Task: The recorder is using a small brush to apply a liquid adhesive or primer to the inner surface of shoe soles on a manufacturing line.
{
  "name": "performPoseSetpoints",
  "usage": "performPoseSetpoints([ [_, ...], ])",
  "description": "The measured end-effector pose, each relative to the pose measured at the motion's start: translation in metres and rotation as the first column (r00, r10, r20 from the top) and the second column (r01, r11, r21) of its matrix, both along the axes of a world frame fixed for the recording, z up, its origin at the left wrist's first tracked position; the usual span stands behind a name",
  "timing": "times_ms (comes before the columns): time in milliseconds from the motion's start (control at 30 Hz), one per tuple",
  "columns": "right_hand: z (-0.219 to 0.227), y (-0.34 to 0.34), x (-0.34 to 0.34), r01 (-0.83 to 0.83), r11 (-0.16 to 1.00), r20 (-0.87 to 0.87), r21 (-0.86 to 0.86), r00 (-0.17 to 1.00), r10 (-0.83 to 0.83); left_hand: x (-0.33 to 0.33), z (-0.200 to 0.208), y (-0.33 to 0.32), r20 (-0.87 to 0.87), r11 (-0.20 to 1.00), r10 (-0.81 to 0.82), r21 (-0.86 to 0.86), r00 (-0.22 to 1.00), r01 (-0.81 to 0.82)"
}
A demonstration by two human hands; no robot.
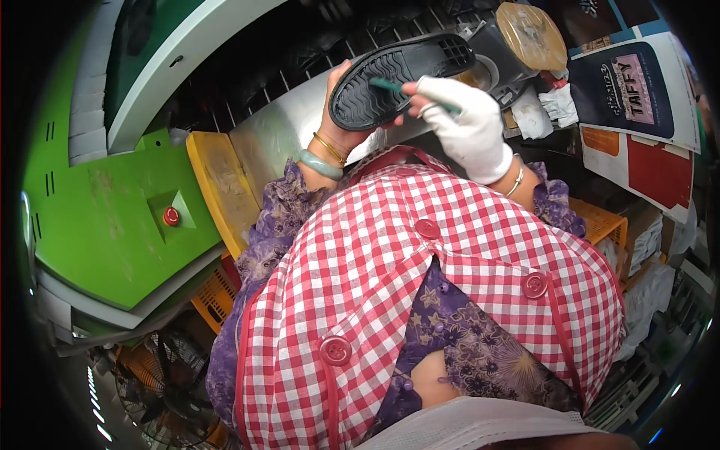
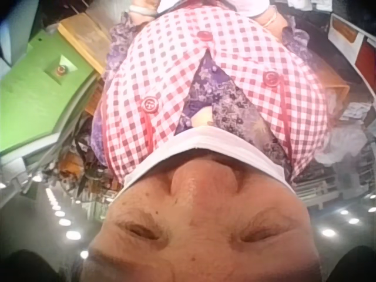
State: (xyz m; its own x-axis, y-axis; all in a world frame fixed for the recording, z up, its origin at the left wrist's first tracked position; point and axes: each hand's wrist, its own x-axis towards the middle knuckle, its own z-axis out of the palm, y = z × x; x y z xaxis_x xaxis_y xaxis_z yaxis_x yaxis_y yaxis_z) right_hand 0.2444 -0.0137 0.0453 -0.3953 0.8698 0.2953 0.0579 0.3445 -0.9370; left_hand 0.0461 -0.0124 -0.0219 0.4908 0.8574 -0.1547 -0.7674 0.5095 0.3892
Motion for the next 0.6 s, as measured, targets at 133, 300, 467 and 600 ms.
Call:
performPoseSetpoints([
  [133,0.007,-0.006,0.001,-0.159,0.896,-0.136,-0.415,0.984,0.112,0.009,0.000,0.005,-0.219,0.963,0.188,-0.148,0.957,-0.224],
  [300,-0.011,0.028,0.020,0.226,0.907,-0.084,-0.354,0.959,-0.272,0.011,0.008,0.001,-0.167,0.995,0.099,0.002,0.981,-0.100],
  [467,0.004,0.023,0.019,0.344,0.864,-0.329,-0.368,0.821,-0.467,0.021,0.026,-0.007,-0.116,0.987,0.149,-0.050,0.982,-0.155],
  [600,0.002,0.011,0.003,0.230,0.955,-0.106,0.187,0.971,-0.213,0.018,0.024,-0.006,-0.007,0.984,0.159,-0.075,0.987,-0.159],
])
